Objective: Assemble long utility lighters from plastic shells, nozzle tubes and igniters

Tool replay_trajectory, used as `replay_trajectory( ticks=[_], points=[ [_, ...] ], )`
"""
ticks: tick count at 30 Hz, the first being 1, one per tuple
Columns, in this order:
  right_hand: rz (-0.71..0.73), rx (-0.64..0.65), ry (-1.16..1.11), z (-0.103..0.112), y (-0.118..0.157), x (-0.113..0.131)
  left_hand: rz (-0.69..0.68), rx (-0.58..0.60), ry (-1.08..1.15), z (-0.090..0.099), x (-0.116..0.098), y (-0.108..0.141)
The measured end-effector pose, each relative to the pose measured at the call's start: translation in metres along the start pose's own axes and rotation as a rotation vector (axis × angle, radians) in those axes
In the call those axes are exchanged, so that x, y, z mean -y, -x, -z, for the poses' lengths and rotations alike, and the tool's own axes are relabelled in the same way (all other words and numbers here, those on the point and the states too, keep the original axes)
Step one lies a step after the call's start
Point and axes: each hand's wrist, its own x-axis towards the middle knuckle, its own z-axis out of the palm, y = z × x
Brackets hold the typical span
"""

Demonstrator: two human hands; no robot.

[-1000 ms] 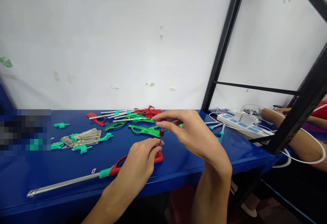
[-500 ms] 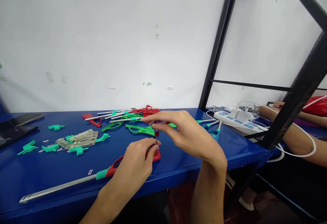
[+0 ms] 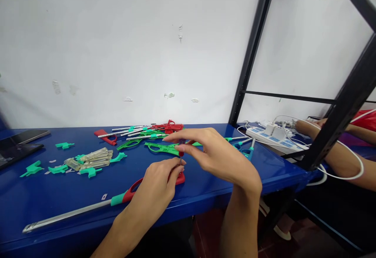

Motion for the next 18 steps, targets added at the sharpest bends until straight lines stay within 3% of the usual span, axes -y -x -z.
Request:
replay_trajectory(
  ticks=[6, 14, 18],
  points=[
    [-0.156, -0.160, 0.197, -0.006, -0.012, -0.003, 0.011, 0.005, -0.005, 0.000, -0.001, 0.002],
    [0.020, -0.066, 0.012, 0.002, -0.002, -0.008, 0.016, 0.021, 0.024, 0.002, -0.001, 0.001],
    [-0.035, -0.090, 0.031, 0.005, 0.001, -0.005, 0.021, 0.016, 0.021, 0.002, 0.000, 0.002]
  ],
)
